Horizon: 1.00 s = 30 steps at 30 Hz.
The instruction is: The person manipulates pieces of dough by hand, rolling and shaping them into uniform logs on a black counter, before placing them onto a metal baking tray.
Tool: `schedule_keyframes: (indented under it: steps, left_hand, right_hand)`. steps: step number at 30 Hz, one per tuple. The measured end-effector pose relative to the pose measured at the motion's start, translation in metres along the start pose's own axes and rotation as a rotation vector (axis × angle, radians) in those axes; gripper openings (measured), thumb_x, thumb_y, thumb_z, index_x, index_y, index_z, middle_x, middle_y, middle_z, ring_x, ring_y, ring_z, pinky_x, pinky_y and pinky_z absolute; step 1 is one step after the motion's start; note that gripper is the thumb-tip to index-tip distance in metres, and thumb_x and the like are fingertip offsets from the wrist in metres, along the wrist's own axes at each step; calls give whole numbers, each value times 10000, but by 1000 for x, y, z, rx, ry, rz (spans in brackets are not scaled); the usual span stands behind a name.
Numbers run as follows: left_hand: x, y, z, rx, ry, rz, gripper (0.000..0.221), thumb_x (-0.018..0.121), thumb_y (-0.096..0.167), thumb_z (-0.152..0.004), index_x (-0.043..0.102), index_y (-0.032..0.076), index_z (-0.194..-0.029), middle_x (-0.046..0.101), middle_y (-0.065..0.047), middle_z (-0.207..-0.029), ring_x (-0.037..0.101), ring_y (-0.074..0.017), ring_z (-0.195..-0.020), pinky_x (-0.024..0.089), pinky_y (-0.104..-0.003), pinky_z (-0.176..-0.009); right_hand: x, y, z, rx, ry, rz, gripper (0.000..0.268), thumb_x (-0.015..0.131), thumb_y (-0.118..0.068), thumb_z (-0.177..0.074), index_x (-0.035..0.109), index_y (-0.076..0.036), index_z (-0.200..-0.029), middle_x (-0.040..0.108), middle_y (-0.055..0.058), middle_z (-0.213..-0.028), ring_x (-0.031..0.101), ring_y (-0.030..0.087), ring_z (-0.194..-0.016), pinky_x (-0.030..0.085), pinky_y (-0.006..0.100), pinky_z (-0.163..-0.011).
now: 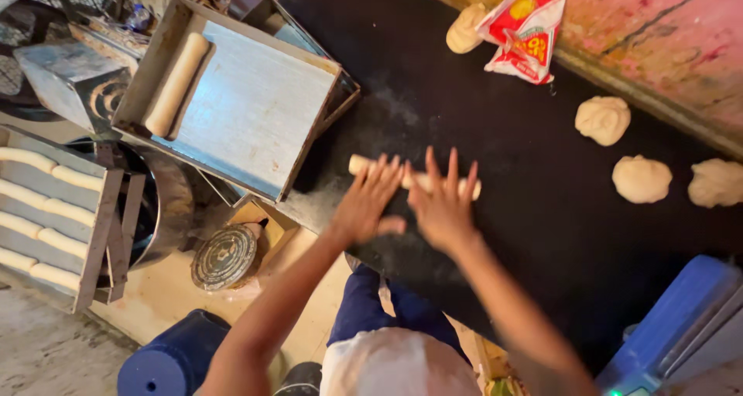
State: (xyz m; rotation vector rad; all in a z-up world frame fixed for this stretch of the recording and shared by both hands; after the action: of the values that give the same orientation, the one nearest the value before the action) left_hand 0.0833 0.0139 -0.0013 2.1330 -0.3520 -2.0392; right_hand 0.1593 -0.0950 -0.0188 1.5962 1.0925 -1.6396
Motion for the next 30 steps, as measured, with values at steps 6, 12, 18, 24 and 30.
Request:
schedule_keyframes:
  steps: [6,12,18,24,30]
  left_hand:
    - [26,45,36,-202,-41,-107,1245,396,905,-788,221,-11,-1613,152,-195,-1690,56,-476,-1542,51,-578,-1227]
    - [1,-56,-101,-401,70,-134,1150,433,870,-814,301,43,-1603,185,-230,-1666,86,-504,-1530,66,-646,-1226]
    - [-6,-27,-6,-78,100,81,1024,502,753,-871,334,68,-1614,226,-187,-1707,80,-470,-1574,90,-585,-1270]
    - [-7,-28,53,-199,209,259,854,609,522,-943,330,36,-1587,267,-190,-1670,146,-439,-1565,107,-567,-1264]
    - [11,-55,62,-503,476,341,607,547,262,-1083,336,13,-1595,358,-149,-1658,309,-346,-1573,168,-522,-1298]
  right_hand:
    - [13,-34,36,191,-34,-36,678,540,-473,-951,378,-324,-1593,138,192,-1697,-3,604,-1492,20,897,-997]
    - [-5,72,-97,103,110,1,640,535,-497,-969,457,-308,-1575,163,259,-1675,45,617,-1484,1,905,-993]
    - [-18,16,1,72,118,-44,602,450,-394,-1056,417,-150,-1605,251,286,-1660,191,504,-1544,120,646,-1245]
    - [-18,-13,83,170,141,-524,663,318,-402,-1094,254,-4,-1620,140,301,-1692,76,498,-1570,62,592,-1257]
    - [4,52,104,651,461,-904,756,195,-488,-1109,175,77,-1611,178,263,-1700,172,378,-1592,136,446,-1292]
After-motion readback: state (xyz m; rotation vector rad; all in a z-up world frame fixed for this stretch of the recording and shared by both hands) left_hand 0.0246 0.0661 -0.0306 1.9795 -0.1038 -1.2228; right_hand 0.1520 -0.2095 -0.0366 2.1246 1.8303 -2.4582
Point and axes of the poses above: each hand's wrist, its own z-axis away from the middle knuckle, its own x-axis out of the palm, y = z × x, the point moved 9 cm from there along -z, towards the middle knuckle
